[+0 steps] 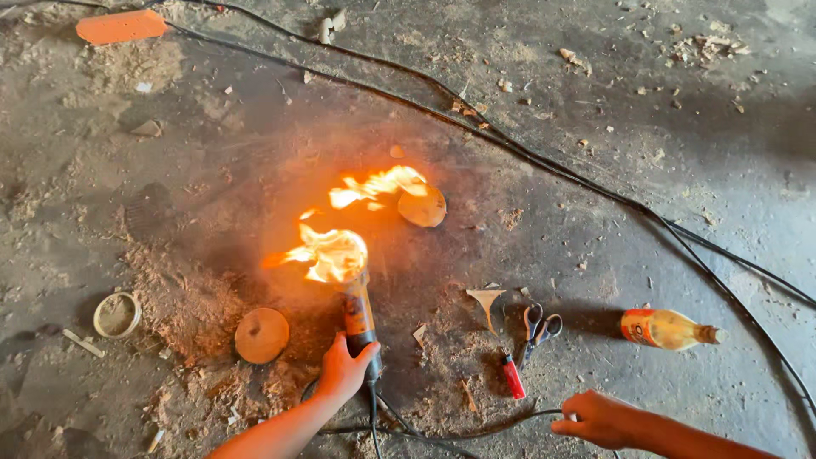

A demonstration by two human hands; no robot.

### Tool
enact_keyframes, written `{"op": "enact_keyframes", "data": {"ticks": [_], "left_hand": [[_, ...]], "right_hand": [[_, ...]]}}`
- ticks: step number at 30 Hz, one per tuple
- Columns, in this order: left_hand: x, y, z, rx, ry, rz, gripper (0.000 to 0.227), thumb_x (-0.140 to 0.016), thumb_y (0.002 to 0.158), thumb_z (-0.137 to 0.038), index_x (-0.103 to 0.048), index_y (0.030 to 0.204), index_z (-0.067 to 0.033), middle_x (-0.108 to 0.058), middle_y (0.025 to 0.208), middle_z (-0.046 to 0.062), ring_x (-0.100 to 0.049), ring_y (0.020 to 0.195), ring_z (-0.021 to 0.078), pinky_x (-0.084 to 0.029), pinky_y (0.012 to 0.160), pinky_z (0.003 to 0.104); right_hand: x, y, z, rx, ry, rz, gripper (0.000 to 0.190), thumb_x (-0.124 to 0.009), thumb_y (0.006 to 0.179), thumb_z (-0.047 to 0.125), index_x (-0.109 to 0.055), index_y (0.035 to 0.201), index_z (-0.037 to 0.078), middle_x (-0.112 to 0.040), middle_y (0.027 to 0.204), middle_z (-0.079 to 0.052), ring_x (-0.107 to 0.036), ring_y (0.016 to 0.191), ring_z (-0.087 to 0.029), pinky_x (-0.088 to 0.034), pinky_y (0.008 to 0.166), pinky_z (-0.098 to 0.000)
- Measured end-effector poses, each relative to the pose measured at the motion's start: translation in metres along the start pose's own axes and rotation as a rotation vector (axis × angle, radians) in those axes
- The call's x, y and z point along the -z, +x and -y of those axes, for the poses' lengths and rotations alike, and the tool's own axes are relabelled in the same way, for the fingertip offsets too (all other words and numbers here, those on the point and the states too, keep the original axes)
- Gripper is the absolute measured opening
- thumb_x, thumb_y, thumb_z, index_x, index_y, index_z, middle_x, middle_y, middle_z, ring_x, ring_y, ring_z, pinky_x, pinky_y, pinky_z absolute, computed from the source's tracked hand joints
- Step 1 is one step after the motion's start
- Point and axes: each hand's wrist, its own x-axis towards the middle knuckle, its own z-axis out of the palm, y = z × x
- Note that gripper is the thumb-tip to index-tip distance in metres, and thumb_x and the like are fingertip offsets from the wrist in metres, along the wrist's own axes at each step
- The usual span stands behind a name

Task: The person prepares a hand sander by cutting and attaching sandpaper discs. They cut a circle from a sheet of paper using scissors, apply liquid adhesive from a bottle, and attach the paper to the sander's base.

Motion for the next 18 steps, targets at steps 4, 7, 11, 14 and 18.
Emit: {"op": "enact_keyframes", "data": {"ticks": [4, 7, 11, 14, 18], "left_hand": [[0.002, -0.001, -0.003, -0.005, -0.03, -0.003, 0.051, -0.081, 0.075, -0.041, -0.061, 0.104, -0.0039, -0.077, 0.088, 0.02, -0.077, 0.083, 0.0359, -0.059, 0.074, 0.046], [0.001, -0.001, -0.003, -0.011, -0.038, -0.011, 0.051, -0.081, 0.075, -0.043, -0.061, 0.102, -0.004, -0.077, 0.088, 0.02, -0.077, 0.083, 0.0362, -0.06, 0.074, 0.048], [0.0, -0.002, -0.007, -0.038, 0.065, -0.084, 0.053, -0.086, 0.075, -0.044, -0.063, 0.099, -0.0031, -0.075, 0.088, 0.022, -0.073, 0.085, 0.0392, -0.057, 0.075, 0.05], [-0.001, -0.012, -0.017, -0.087, -0.043, -0.106, 0.048, -0.085, 0.075, -0.04, -0.065, 0.101, -0.0053, -0.075, 0.088, 0.019, -0.075, 0.082, 0.036, -0.058, 0.074, 0.048], [0.015, -0.022, -0.031, 0.08, -0.208, 0.041, 0.048, -0.08, 0.076, -0.038, -0.059, 0.106, -0.0061, -0.075, 0.085, 0.016, -0.078, 0.073, 0.0332, -0.061, 0.068, 0.044]], "right_hand": [[-0.009, 0.008, -0.008, 0.02, 0.006, -0.019, 0.051, -0.07, 0.091, 0.057, -0.071, 0.088, 0.006, -0.072, 0.081, -0.016, -0.07, 0.077, -0.028, -0.055, 0.073, -0.0442], [-0.01, 0.015, -0.019, -0.054, -0.032, 0.063, 0.054, -0.066, 0.093, 0.057, -0.068, 0.086, 0.003, -0.07, 0.083, -0.016, -0.067, 0.077, -0.03, -0.052, 0.074, -0.046], [0.0, 0.023, -0.03, 0.085, -0.032, -0.001, 0.055, -0.065, 0.092, 0.06, -0.071, 0.08, 0.006, -0.071, 0.079, -0.016, -0.069, 0.078, -0.027, -0.053, 0.076, -0.0442], [0.005, 0.031, -0.021, -0.141, -0.094, 0.084, 0.053, -0.069, 0.088, 0.062, -0.073, 0.078, 0.01, -0.073, 0.079, -0.015, -0.073, 0.081, -0.023, -0.055, 0.078, -0.0421], [0.005, 0.049, -0.012, -0.1, -0.109, 0.153, 0.048, -0.069, 0.09, 0.058, -0.072, 0.081, 0.011, -0.072, 0.082, -0.014, -0.072, 0.081, -0.025, -0.055, 0.077, -0.0431]]}}
